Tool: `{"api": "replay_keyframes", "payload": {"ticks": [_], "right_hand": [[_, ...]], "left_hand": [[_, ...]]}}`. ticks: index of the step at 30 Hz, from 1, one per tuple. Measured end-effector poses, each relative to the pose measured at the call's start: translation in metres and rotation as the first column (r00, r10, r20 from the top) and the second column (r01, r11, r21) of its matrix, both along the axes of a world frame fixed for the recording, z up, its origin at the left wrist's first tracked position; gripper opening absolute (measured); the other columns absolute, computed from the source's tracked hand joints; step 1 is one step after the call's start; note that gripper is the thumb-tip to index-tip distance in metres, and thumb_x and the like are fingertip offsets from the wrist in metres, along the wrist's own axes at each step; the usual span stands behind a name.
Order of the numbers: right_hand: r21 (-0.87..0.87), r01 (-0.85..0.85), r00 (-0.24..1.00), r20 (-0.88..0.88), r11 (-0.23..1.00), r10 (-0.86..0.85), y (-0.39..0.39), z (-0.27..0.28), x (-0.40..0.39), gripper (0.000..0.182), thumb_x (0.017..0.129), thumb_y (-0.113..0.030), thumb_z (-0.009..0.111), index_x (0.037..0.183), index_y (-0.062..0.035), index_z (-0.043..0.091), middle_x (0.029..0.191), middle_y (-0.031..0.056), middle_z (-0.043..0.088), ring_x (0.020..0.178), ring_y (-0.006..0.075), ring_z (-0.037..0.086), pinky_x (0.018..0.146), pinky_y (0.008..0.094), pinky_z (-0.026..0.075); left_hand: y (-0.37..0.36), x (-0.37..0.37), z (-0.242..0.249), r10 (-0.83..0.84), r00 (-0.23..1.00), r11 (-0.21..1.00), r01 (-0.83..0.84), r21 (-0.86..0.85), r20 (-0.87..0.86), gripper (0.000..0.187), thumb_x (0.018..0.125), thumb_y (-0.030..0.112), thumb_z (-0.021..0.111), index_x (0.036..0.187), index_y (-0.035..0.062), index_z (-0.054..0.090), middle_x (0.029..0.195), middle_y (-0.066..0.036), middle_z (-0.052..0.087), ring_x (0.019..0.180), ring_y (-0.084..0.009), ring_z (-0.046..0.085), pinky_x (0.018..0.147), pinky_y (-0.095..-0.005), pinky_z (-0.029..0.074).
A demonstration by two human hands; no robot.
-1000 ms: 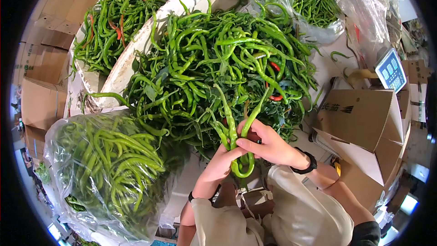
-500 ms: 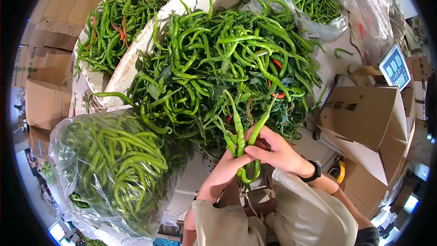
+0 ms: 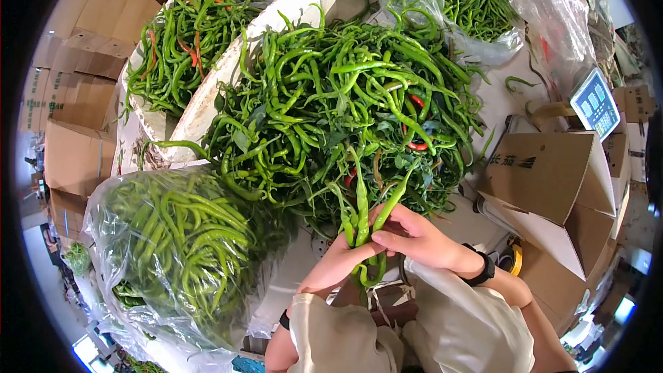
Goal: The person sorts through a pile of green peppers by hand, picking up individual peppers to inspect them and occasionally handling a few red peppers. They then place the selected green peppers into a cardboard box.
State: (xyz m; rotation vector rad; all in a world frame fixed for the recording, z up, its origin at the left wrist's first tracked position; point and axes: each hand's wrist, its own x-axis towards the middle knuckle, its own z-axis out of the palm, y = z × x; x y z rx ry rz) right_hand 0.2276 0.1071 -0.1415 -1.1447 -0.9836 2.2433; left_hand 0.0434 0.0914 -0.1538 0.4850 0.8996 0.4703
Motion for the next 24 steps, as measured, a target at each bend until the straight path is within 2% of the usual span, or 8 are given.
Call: {"api": "replay_keyframes", "payload": {"ticks": [4,7,10,11,17,20,21,24], "right_hand": [[0.045,-0.043,0.998,-0.032,0.998,0.045,-0.001,0.003,0.003,0.027,0.095,-0.014,0.053,0.120,-0.0058,0.047,0.110,0.0026,0.055,0.090,0.0090,0.053,0.074,0.0248,0.047],[0.232,0.019,0.999,-0.034,0.973,-0.011,-0.001,0.009,0.003,0.023,0.095,-0.014,0.053,0.116,-0.0043,0.049,0.108,0.0047,0.058,0.089,0.0110,0.055,0.077,0.0271,0.047],[0.237,-0.062,0.997,-0.018,0.970,0.069,-0.001,0.023,0.013,0.022,0.096,-0.013,0.052,0.115,-0.0029,0.050,0.118,0.0073,0.057,0.091,0.0136,0.057,0.081,0.0292,0.048],[0.325,-0.088,0.996,0.000,0.942,0.093,0.000,0.027,0.014,0.021,0.096,-0.013,0.051,0.114,-0.0019,0.050,0.123,0.0084,0.056,0.090,0.0143,0.058,0.080,0.0290,0.048],[0.211,-0.022,1.000,0.003,0.977,0.022,-0.002,0.017,0.009,0.026,0.096,-0.013,0.050,0.119,-0.0012,0.049,0.124,0.0091,0.056,0.094,0.0137,0.058,0.083,0.0294,0.048],[0.059,0.076,0.994,-0.086,0.995,-0.071,0.002,0.017,0.008,0.032,0.097,-0.014,0.049,0.126,0.0001,0.046,0.125,0.0096,0.057,0.098,0.0140,0.058,0.085,0.0303,0.048],[0.074,0.084,0.991,-0.110,0.994,-0.075,0.005,0.018,0.007,0.035,0.099,-0.014,0.045,0.129,0.0015,0.044,0.126,0.0119,0.056,0.102,0.0159,0.058,0.088,0.0316,0.048],[0.007,0.167,0.966,-0.203,0.986,-0.162,0.013,0.018,0.008,0.033,0.099,-0.013,0.043,0.129,0.0022,0.044,0.125,0.0139,0.056,0.107,0.0176,0.057,0.092,0.0323,0.047]], "left_hand": [[-0.002,0.001,0.007,0.021,0.999,0.999,-0.023,0.044,0.038,0.051,0.087,0.006,0.059,0.135,0.0016,0.041,0.118,-0.007,0.056,0.106,-0.0153,0.054,0.090,-0.0292,0.044],[-0.001,0.001,0.014,0.010,1.000,0.990,-0.006,0.140,-0.030,0.045,0.089,0.004,0.056,0.132,0.0007,0.043,0.108,-0.005,0.059,0.097,-0.0135,0.057,0.084,-0.0274,0.047],[-0.001,-0.003,0.026,0.003,0.998,0.996,-0.009,0.086,0.065,0.051,0.088,0.002,0.056,0.136,0.0003,0.038,0.113,-0.006,0.057,0.100,-0.0144,0.057,0.086,-0.0283,0.047],[-0.005,-0.003,0.023,0.034,0.994,0.994,-0.044,0.095,0.106,0.053,0.088,0.003,0.056,0.138,0.0004,0.035,0.118,-0.008,0.055,0.103,-0.0155,0.057,0.087,-0.0288,0.047],[-0.008,-0.001,0.009,0.073,0.996,0.988,-0.080,0.130,0.057,0.049,0.087,0.001,0.055,0.134,-0.0023,0.039,0.119,-0.009,0.056,0.106,-0.0181,0.058,0.089,-0.0307,0.047],[-0.005,-0.006,0.011,0.146,0.986,0.989,-0.147,0.006,0.079,0.042,0.087,0.001,0.054,0.128,-0.0045,0.045,0.113,-0.011,0.060,0.103,-0.0193,0.059,0.088,-0.0302,0.047],[-0.006,-0.007,0.004,0.189,0.972,0.981,-0.192,0.003,0.137,0.037,0.088,0.002,0.054,0.124,-0.0056,0.049,0.109,-0.012,0.062,0.101,-0.0202,0.060,0.087,-0.0303,0.047],[-0.003,-0.011,-0.001,0.256,0.943,0.967,-0.246,-0.073,0.210,0.043,0.087,0.000,0.050,0.129,-0.0076,0.043,0.122,-0.018,0.055,0.109,-0.0271,0.058,0.094,-0.0365,0.047]]}}
